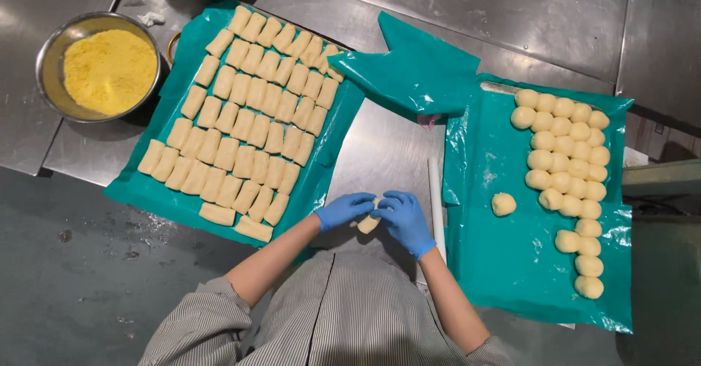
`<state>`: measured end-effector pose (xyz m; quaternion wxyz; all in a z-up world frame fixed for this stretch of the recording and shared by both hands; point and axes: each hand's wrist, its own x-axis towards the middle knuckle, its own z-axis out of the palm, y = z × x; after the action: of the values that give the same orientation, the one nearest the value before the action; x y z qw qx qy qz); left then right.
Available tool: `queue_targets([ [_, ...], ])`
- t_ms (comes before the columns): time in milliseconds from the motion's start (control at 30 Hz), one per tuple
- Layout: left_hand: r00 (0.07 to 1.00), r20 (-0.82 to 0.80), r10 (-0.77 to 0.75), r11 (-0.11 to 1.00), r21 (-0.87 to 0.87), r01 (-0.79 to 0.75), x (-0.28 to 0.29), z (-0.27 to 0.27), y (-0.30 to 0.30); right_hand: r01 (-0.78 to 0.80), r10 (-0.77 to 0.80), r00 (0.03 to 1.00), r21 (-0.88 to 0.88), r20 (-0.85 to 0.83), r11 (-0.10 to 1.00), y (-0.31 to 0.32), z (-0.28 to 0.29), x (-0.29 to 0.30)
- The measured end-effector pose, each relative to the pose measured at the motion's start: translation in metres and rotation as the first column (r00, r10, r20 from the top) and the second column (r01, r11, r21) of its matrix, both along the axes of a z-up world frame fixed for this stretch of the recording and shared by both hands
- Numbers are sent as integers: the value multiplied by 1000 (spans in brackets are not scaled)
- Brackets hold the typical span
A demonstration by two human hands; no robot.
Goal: Flattening dough balls with a rolling pin and folding them into uniform shapes.
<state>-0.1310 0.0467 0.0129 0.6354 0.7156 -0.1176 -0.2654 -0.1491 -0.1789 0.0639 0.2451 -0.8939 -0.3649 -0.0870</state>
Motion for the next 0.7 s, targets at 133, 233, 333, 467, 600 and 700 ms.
queue_targets([
  [133,965,-261,-18,994,-105,-10,8,-19,17,136,-114,990,318,-88,938,37,20,10],
  [233,937,-294,192,946,-200,-256,0,-11,26,487,25,765,604,-643,631,53,8,12],
  [333,882,-282,378,882,-179,-436,-10,9,36,568,183,386,389,-904,725,65,-17,18],
  [467,771,-380,511,779,-175,-602,-23,23,56,502,110,456,358,-883,787,92,-28,24],
  [600,694,-395,602,637,-287,-716,-34,-64,108,422,227,464,439,-856,793,116,-16,25],
  [700,495,-134,859,454,-250,-855,-34,-57,193,374,227,486,436,-844,819,99,-38,30],
])
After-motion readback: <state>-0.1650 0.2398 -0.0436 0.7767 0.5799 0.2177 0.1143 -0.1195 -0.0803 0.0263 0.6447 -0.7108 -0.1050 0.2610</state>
